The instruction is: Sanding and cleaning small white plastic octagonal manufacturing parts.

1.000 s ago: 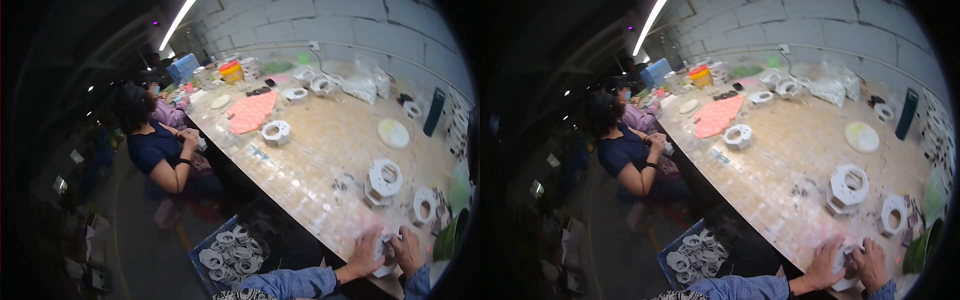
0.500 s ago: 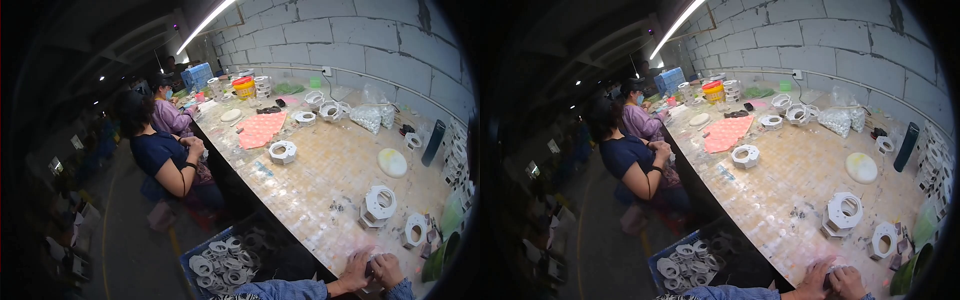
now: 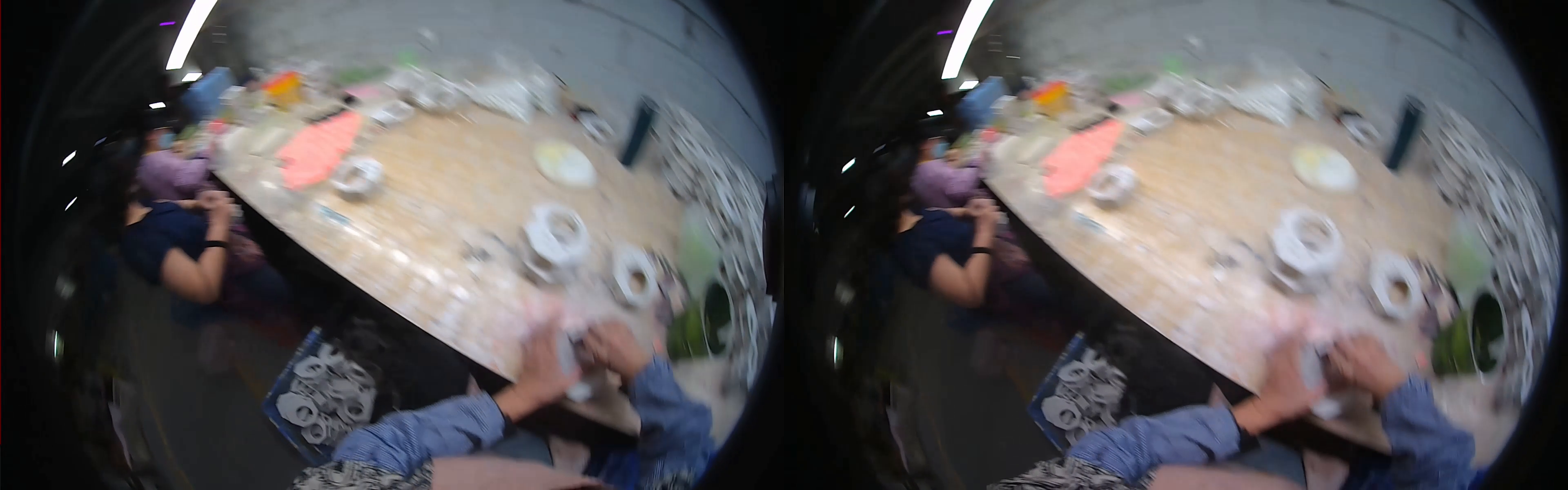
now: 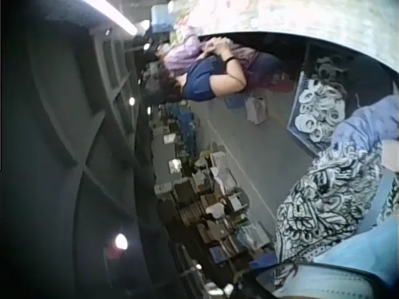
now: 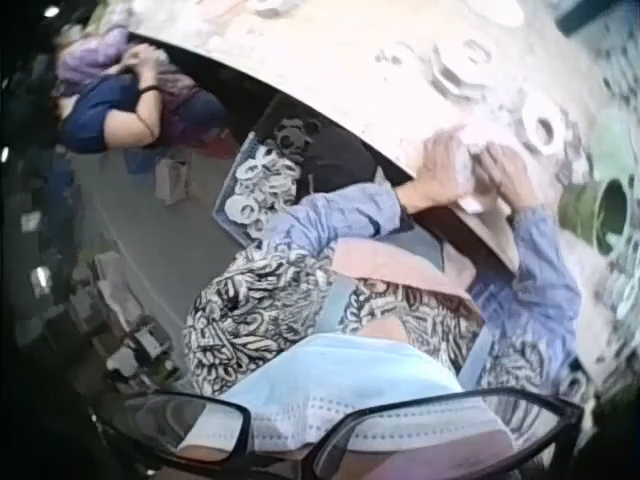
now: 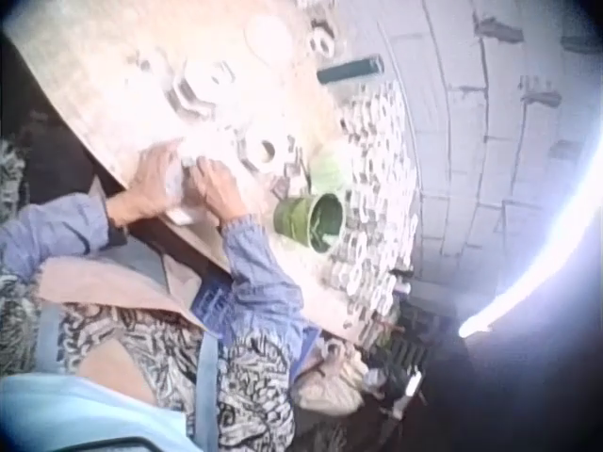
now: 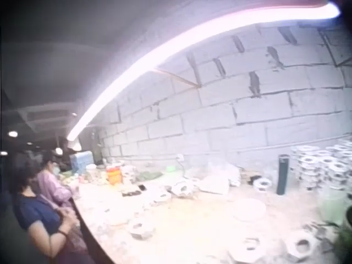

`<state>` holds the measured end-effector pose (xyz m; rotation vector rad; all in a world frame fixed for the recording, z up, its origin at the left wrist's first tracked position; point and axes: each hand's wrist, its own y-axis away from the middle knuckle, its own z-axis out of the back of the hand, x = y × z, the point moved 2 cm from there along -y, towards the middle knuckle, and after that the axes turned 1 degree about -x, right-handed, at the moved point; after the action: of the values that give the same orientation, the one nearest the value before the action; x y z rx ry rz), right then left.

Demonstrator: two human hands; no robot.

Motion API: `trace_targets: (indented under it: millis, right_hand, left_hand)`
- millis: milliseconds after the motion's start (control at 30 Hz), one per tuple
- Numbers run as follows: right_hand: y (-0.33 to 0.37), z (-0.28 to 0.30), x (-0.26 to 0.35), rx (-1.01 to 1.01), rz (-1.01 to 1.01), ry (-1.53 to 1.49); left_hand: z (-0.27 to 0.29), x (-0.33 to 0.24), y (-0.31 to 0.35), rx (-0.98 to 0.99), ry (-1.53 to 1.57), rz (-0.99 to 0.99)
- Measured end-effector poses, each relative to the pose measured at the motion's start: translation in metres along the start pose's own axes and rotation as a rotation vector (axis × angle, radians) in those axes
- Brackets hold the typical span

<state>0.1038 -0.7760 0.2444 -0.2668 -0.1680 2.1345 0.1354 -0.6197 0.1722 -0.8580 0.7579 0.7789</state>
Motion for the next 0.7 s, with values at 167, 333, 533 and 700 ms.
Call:
trace_targets:
  millis: [167, 333, 533, 700]
  right_hand:
    - [-0.048, 0.007, 0.023, -0.065, 0.126, -0.076]
    - [-0.008, 0.01, -0.007, 0.024, -0.169, 0.001]
    - [-0.025, 0.002, 0.029, -0.108, -0.043, -0.086]
    - [-0.015, 0.011, 0.004, 0.058, -0.177, -0.098]
  left_hand:
    - [0.026, 0.006, -0.017, -0.057, -0.038, -0.082]
    - [0.015, -0.006, -0.017, 0.053, -0.001, -0.006]
    - [0.014, -0.008, -0.01, 0.014, 0.005, -0.028]
    - [0.014, -0.01, -0.011, 0.045, -0.026, -0.034]
